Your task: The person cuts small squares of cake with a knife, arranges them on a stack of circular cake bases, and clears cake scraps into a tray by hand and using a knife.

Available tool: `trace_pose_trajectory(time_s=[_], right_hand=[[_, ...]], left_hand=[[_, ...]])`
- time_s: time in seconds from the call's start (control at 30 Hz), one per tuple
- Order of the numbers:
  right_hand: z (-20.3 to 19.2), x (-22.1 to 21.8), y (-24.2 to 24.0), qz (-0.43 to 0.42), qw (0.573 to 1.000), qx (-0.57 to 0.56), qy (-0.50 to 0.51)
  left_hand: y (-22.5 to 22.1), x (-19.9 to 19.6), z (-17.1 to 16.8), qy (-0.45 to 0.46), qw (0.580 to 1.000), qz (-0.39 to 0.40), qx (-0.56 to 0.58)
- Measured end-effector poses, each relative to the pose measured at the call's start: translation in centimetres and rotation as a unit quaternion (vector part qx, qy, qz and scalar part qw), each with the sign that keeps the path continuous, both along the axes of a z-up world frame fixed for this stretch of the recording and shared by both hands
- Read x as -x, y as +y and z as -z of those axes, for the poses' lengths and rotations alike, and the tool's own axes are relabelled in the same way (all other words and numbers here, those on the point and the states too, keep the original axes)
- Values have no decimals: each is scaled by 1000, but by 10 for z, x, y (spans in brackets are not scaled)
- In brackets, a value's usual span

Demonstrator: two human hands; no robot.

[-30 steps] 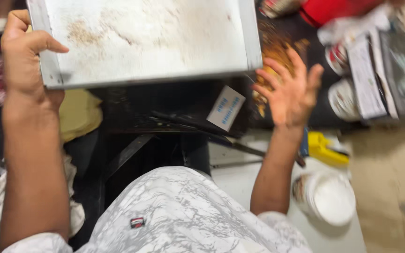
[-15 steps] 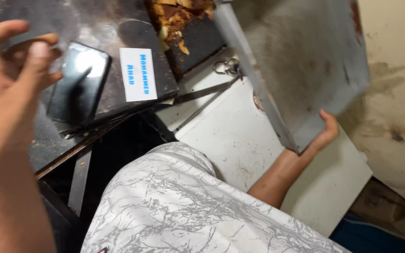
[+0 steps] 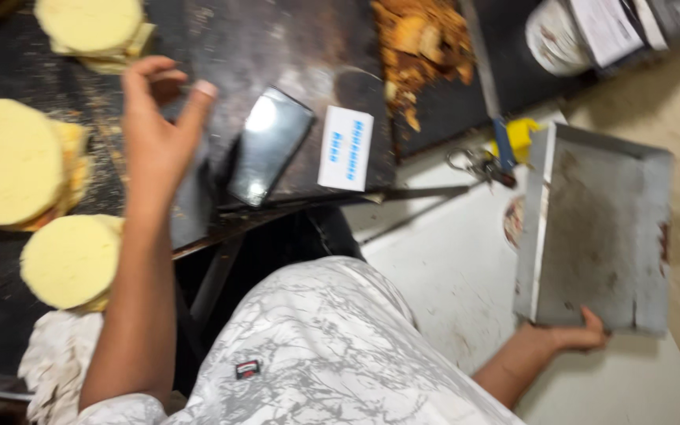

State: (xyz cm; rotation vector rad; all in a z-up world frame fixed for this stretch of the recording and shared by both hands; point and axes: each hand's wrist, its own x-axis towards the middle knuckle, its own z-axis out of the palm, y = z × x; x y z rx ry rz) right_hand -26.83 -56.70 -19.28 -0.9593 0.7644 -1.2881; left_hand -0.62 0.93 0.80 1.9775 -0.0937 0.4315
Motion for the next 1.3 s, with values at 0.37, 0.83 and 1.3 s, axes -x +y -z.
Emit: trace_pose_trajectory(time_s=[0.37,0.83,1.3], right_hand=[[-20,-123,89,-104,940,253,204],[-20,-323,204,-669,721,140,117],[-68,-325,213,-745,657,-74,92]], left_hand=[[-30,47,-2,49,975,42,-215],[13,-20,112,219,970,-59,92],[10,-10,83,170,940,23,293]])
